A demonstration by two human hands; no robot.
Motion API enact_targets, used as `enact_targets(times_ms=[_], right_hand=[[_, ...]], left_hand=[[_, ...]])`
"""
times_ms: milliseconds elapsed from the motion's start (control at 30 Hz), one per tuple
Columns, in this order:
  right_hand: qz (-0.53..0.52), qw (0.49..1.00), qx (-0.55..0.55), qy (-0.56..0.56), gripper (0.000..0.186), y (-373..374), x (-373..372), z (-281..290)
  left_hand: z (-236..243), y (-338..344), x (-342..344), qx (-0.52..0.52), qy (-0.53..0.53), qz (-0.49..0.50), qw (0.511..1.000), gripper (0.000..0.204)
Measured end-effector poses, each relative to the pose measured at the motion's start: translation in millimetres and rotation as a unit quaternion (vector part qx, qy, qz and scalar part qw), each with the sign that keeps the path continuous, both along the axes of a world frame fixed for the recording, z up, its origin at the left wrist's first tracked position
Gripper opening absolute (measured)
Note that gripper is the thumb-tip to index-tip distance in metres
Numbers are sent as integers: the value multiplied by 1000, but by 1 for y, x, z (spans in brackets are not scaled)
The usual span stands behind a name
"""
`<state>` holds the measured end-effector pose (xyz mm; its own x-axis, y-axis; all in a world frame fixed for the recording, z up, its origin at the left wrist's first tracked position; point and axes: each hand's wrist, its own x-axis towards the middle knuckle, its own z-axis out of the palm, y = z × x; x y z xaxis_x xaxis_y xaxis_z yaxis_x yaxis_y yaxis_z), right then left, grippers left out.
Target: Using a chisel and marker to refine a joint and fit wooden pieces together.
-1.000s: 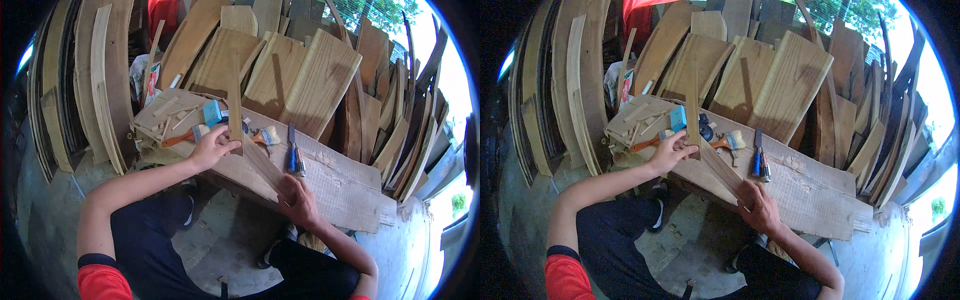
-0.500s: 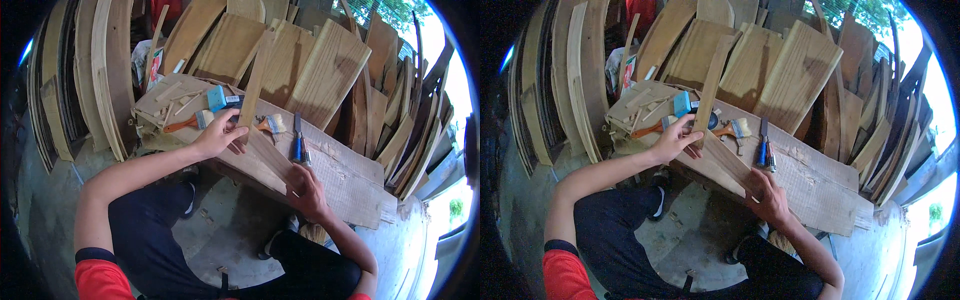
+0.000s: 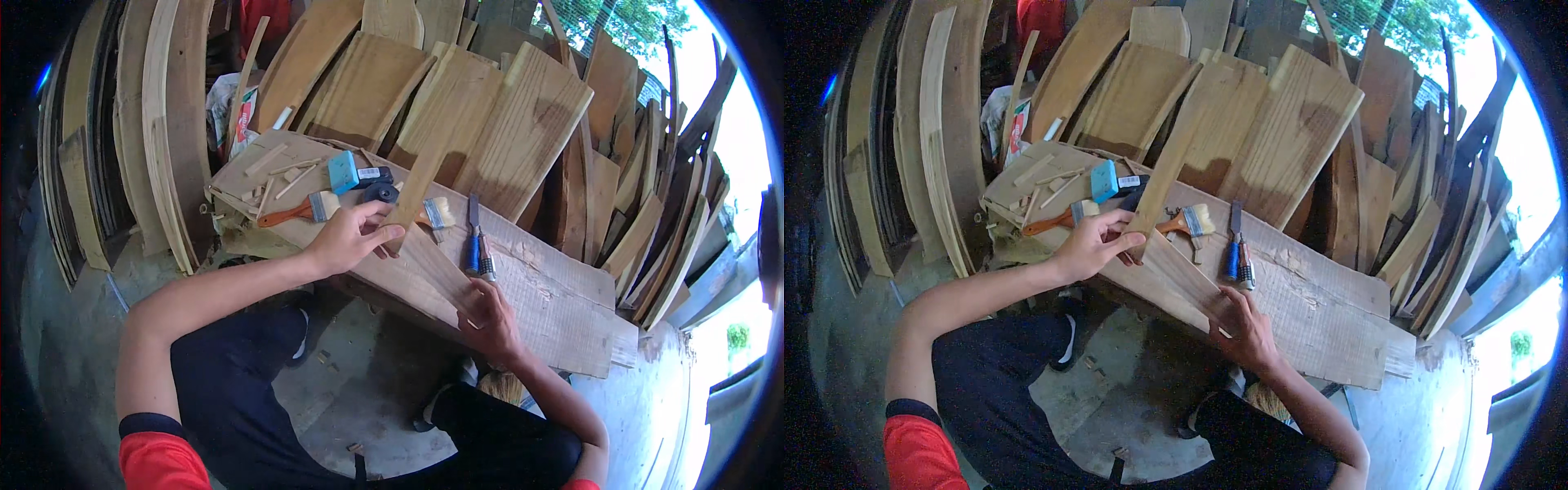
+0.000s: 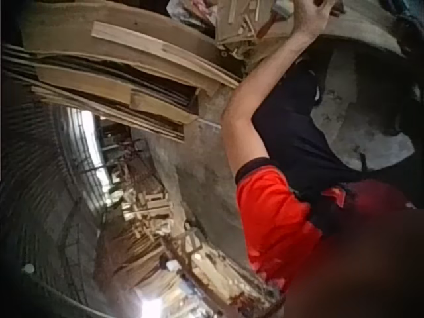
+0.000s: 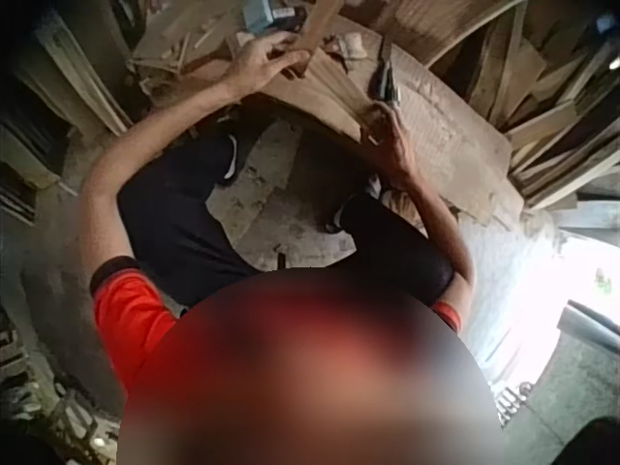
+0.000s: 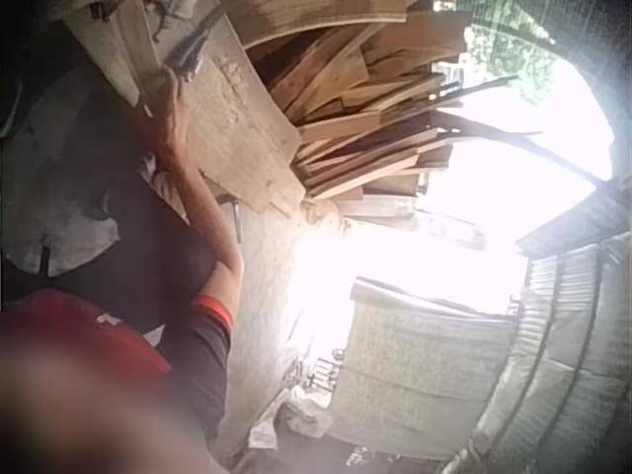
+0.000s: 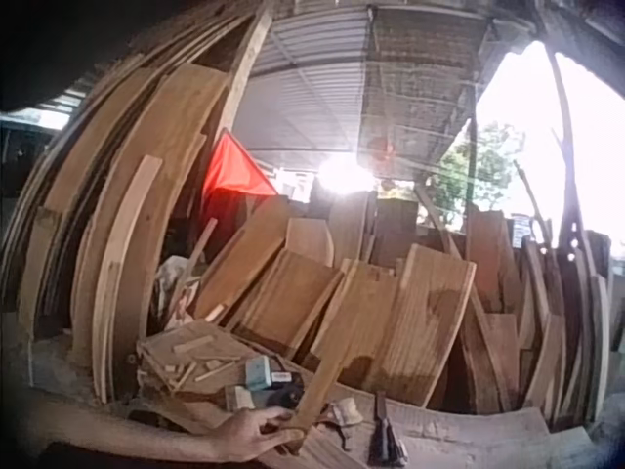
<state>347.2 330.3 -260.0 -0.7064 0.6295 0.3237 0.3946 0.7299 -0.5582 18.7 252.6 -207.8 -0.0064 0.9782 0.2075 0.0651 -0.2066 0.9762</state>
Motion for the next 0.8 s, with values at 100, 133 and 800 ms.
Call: enact_targets(times_ms=[100,133,800], right_hand=[[-9,1000,15,-11,67,2,0,-2],[-15,999,25,-15,67,3,1,-1],[27,968,249,18,47,16,-3,125]], left_hand=[[7,-1,6,27,32,28,999,35],[10,-1,8,29,35,26,999,35],[78,1,-8,23,164,-25,986,33]])
